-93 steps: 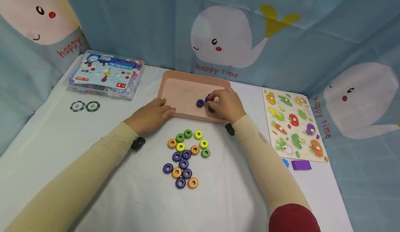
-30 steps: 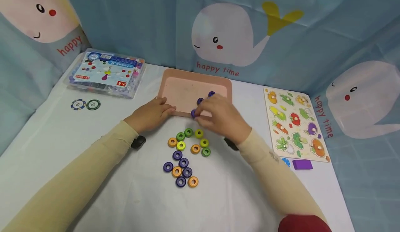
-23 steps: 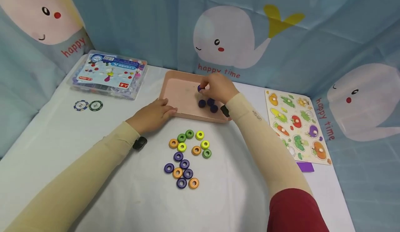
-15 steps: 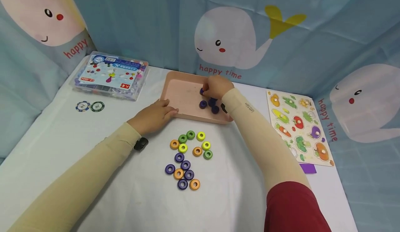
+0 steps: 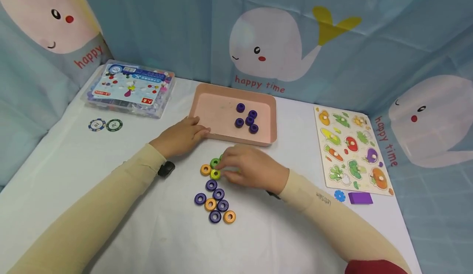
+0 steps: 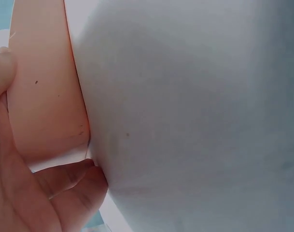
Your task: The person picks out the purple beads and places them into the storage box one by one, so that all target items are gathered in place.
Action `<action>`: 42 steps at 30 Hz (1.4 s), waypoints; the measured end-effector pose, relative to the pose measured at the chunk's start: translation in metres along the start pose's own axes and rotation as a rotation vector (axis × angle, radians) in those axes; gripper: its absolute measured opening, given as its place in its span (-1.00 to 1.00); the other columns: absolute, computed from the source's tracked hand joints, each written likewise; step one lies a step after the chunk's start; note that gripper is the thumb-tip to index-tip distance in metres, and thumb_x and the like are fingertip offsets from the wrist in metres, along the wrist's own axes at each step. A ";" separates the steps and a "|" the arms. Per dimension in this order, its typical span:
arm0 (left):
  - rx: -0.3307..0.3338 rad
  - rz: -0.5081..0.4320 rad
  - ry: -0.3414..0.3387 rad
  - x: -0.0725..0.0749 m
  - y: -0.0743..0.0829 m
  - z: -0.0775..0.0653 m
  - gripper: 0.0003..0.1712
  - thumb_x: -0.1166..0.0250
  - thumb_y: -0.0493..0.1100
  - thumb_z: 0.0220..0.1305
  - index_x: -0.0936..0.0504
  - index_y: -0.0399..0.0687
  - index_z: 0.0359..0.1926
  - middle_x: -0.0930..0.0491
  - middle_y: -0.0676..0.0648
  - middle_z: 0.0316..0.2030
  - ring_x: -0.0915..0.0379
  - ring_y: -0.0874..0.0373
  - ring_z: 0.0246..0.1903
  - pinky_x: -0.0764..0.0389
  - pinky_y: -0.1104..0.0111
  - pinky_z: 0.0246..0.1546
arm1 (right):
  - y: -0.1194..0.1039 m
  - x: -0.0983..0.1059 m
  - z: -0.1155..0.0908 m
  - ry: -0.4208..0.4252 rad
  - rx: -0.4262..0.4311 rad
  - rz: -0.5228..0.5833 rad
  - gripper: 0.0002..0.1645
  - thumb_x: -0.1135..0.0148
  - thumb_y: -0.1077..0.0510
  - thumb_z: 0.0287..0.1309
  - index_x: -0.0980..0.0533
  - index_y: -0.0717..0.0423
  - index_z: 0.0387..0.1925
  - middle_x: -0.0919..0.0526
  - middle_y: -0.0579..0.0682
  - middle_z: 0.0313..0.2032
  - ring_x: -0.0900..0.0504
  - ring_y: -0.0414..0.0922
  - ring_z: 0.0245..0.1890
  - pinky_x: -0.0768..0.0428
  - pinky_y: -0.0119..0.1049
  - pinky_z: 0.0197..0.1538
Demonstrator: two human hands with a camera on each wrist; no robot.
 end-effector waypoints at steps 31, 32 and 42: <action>0.007 -0.018 -0.006 0.001 -0.002 0.001 -0.36 0.24 0.26 0.58 -0.44 0.10 0.42 -0.09 -0.28 0.53 0.12 -0.31 0.54 -0.05 -0.13 0.51 | -0.020 -0.047 -0.019 -0.041 0.029 -0.264 -0.81 -0.37 0.07 0.25 -0.70 -0.04 -0.11 -0.73 -0.17 -0.08 -0.65 -0.24 -0.05 -0.62 -0.32 0.11; 0.008 -0.017 -0.005 0.001 -0.002 0.001 -0.35 0.24 0.26 0.58 -0.44 0.10 0.42 -0.09 -0.28 0.53 0.12 -0.30 0.54 -0.06 -0.13 0.51 | -0.020 -0.048 -0.019 -0.042 0.037 -0.262 -0.81 -0.37 0.06 0.25 -0.70 -0.04 -0.11 -0.73 -0.16 -0.07 -0.65 -0.24 -0.04 -0.62 -0.32 0.12; 0.002 -0.018 -0.001 -0.001 -0.001 0.002 -0.35 0.23 0.26 0.58 -0.45 0.09 0.41 -0.09 -0.29 0.53 0.11 -0.32 0.53 -0.07 -0.15 0.50 | -0.018 -0.034 -0.015 0.046 0.115 -0.169 -0.87 -0.37 0.12 0.16 -0.69 -0.02 -0.22 -0.72 -0.18 -0.18 -0.65 -0.26 -0.10 -0.62 -0.37 0.09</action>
Point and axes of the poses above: each hand's wrist, its own z-axis towards the middle knuckle, its own x-axis out of the back of the hand, y = z × x, the point moved 8 cm from there along z, towards the middle knuckle
